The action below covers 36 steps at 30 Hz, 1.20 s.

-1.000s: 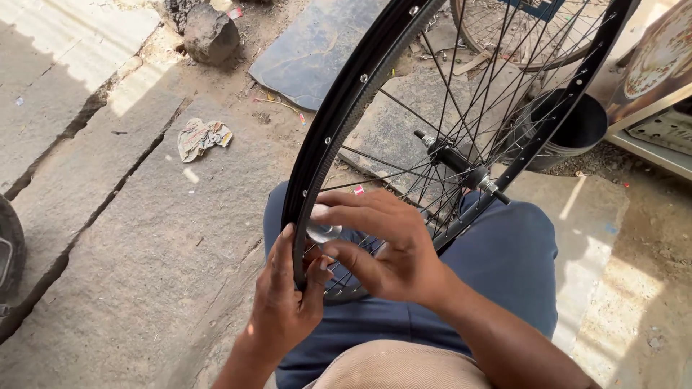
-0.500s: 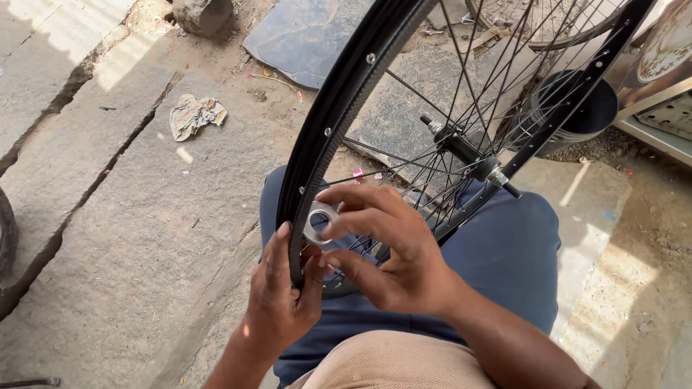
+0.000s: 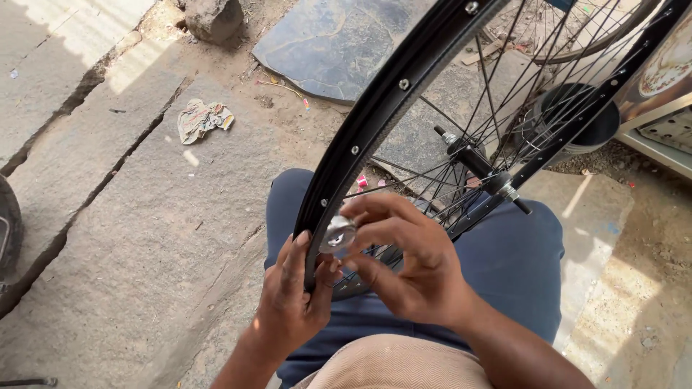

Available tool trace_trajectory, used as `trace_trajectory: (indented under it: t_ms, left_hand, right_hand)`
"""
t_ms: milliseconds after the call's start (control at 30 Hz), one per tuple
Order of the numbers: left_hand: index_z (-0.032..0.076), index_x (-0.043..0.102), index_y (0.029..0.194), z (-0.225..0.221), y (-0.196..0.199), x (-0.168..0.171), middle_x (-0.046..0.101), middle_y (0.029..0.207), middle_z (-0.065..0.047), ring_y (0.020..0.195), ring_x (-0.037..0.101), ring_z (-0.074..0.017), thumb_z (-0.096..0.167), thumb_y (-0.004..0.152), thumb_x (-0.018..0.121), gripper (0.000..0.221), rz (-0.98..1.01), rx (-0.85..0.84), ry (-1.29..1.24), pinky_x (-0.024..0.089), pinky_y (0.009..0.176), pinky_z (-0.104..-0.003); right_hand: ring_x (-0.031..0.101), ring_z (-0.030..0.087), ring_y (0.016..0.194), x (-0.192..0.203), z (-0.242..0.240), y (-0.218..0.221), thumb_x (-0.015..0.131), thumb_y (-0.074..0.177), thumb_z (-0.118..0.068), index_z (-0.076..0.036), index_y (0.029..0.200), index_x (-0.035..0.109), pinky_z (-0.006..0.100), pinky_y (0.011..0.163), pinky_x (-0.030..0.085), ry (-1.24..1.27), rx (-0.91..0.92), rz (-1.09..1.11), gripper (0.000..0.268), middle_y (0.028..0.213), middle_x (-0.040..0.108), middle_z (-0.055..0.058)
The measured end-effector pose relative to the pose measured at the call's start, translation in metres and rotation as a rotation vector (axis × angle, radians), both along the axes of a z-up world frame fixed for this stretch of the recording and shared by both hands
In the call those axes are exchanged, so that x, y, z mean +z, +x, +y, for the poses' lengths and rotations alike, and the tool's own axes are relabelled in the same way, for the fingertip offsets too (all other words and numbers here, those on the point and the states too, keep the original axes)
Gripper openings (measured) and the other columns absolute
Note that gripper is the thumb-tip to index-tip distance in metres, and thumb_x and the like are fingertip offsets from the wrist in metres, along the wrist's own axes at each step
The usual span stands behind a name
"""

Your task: The person tightens spokes on a bicycle wheel by turning the spoke nipples with a round spoke wrench and spins the wheel to align it.

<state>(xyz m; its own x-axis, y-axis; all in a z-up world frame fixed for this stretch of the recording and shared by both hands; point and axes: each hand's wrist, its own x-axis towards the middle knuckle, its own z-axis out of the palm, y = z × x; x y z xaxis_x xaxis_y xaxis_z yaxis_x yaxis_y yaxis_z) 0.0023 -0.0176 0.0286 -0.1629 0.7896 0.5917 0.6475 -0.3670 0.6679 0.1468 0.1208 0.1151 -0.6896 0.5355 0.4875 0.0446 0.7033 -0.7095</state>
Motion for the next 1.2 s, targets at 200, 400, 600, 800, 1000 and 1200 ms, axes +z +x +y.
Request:
trace_trajectory:
  t_ms: [200, 400, 600, 800, 1000, 1200]
  left_hand:
    - [0.010, 0.018, 0.161, 0.002, 0.005, 0.005, 0.065, 0.112, -0.019, 0.087, 0.074, -0.0253, -0.008, 0.096, 0.066, 0.083, 0.040, -0.024, 0.024, 0.060, 0.068, -0.037]
    - [0.010, 0.014, 0.163, 0.002, 0.014, -0.034, 0.065, 0.115, -0.020, 0.090, 0.073, -0.0258, -0.004, 0.098, 0.066, 0.085, 0.044, 0.063, 0.116, 0.061, 0.075, -0.038]
    - [0.010, 0.019, 0.163, 0.014, 0.013, -0.031, 0.066, 0.107, -0.013, 0.084, 0.072, -0.0192, -0.005, 0.099, 0.068, 0.082, -0.095, 0.011, 0.059, 0.063, 0.071, -0.032]
    - [0.012, 0.023, 0.163, 0.015, 0.001, 0.002, 0.065, 0.109, -0.012, 0.082, 0.070, -0.0173, -0.008, 0.098, 0.066, 0.080, -0.088, -0.064, 0.020, 0.063, 0.071, -0.029]
    - [0.014, 0.022, 0.163, 0.011, 0.003, -0.002, 0.065, 0.110, -0.013, 0.081, 0.071, -0.0152, -0.010, 0.098, 0.064, 0.081, -0.106, -0.064, -0.014, 0.064, 0.070, -0.029]
    - [0.020, 0.016, 0.166, 0.020, -0.001, 0.009, 0.063, 0.106, -0.011, 0.082, 0.070, -0.0138, -0.009, 0.100, 0.064, 0.086, -0.083, -0.100, -0.003, 0.064, 0.069, -0.027]
  right_hand:
    - [0.063, 0.027, 0.081, -0.022, -0.010, -0.004, 0.085, 0.080, -0.013, -0.013, 0.100, 0.069, 0.040, 0.074, 0.048, 0.040, -0.149, -0.210, 0.025, 0.081, 0.066, 0.007]
    - [0.063, 0.034, 0.116, 0.010, -0.007, 0.016, 0.082, 0.080, -0.022, -0.006, 0.115, 0.061, 0.043, 0.096, 0.049, 0.031, 0.089, 0.142, 0.044, 0.120, 0.065, 0.020]
    - [0.067, 0.030, 0.114, 0.000, 0.003, 0.012, 0.080, 0.089, -0.012, -0.006, 0.108, 0.068, 0.039, 0.098, 0.051, 0.195, -0.134, 0.185, 0.024, 0.122, 0.071, 0.014]
    - [0.072, 0.025, 0.099, -0.022, 0.008, 0.004, 0.081, 0.088, -0.002, -0.006, 0.103, 0.069, 0.033, 0.084, 0.059, 0.379, -0.120, 0.281, 0.019, 0.110, 0.075, 0.010]
    - [0.074, 0.024, 0.095, -0.020, 0.002, -0.006, 0.091, 0.084, -0.007, -0.003, 0.108, 0.061, 0.033, 0.079, 0.059, 0.305, -0.153, 0.400, 0.039, 0.103, 0.072, 0.011]
    - [0.075, 0.023, 0.097, -0.016, 0.004, 0.003, 0.077, 0.092, 0.007, 0.000, 0.121, 0.061, 0.031, 0.082, 0.060, 0.297, -0.172, 0.382, 0.034, 0.104, 0.072, 0.014]
